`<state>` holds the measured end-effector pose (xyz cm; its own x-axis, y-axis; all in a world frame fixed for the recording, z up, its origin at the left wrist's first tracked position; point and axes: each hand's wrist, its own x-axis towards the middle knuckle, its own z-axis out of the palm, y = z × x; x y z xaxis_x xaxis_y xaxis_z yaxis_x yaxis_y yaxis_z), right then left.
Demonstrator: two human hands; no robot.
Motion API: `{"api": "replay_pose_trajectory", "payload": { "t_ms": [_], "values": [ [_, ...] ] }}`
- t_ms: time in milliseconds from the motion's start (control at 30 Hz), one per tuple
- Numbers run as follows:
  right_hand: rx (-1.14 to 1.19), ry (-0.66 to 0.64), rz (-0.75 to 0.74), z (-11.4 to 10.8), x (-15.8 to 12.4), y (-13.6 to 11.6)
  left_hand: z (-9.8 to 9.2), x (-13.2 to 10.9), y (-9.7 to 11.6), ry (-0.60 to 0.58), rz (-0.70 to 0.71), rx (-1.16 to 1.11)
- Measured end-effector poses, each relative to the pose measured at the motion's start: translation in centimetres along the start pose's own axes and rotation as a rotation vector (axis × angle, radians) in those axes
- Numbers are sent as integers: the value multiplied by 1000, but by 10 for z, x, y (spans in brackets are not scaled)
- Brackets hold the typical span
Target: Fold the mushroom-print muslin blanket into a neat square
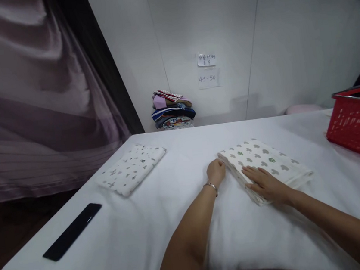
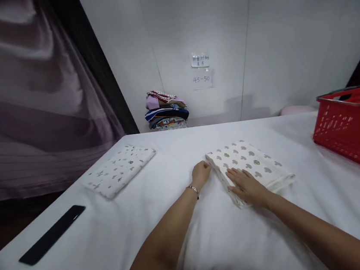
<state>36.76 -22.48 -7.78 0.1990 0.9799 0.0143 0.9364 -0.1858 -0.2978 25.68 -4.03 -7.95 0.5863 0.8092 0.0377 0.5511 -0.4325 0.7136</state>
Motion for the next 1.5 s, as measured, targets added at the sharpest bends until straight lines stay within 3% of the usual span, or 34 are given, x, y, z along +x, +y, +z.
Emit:
{"api": "replay_pose_trajectory", "payload": {
  "t_ms": [200,433,867,1100,1267,1367,1500],
  "values": [
    [11,11,12,-4,-3,-4,7,-33,17,-138,22,24],
    [-130,19,-73,8,-11,-5,12,-47,22,-155,25,0],
    [-115,69,-111,15,-12,-1,22,-54,8,25,129,-261],
    [-8,12,-60,-1,-11,-4,26,-56,9,-62,210,-279],
    [-75,19,-49,1,-12,-3,21,-55,9,49,173,-243],
    [-100,-13,-38,5,-14,-6,19,-56,10,122,324,-195],
    [-1,-44,-42,-4,-13,-6,19,-58,11,31,552,-107]
  ]
}}
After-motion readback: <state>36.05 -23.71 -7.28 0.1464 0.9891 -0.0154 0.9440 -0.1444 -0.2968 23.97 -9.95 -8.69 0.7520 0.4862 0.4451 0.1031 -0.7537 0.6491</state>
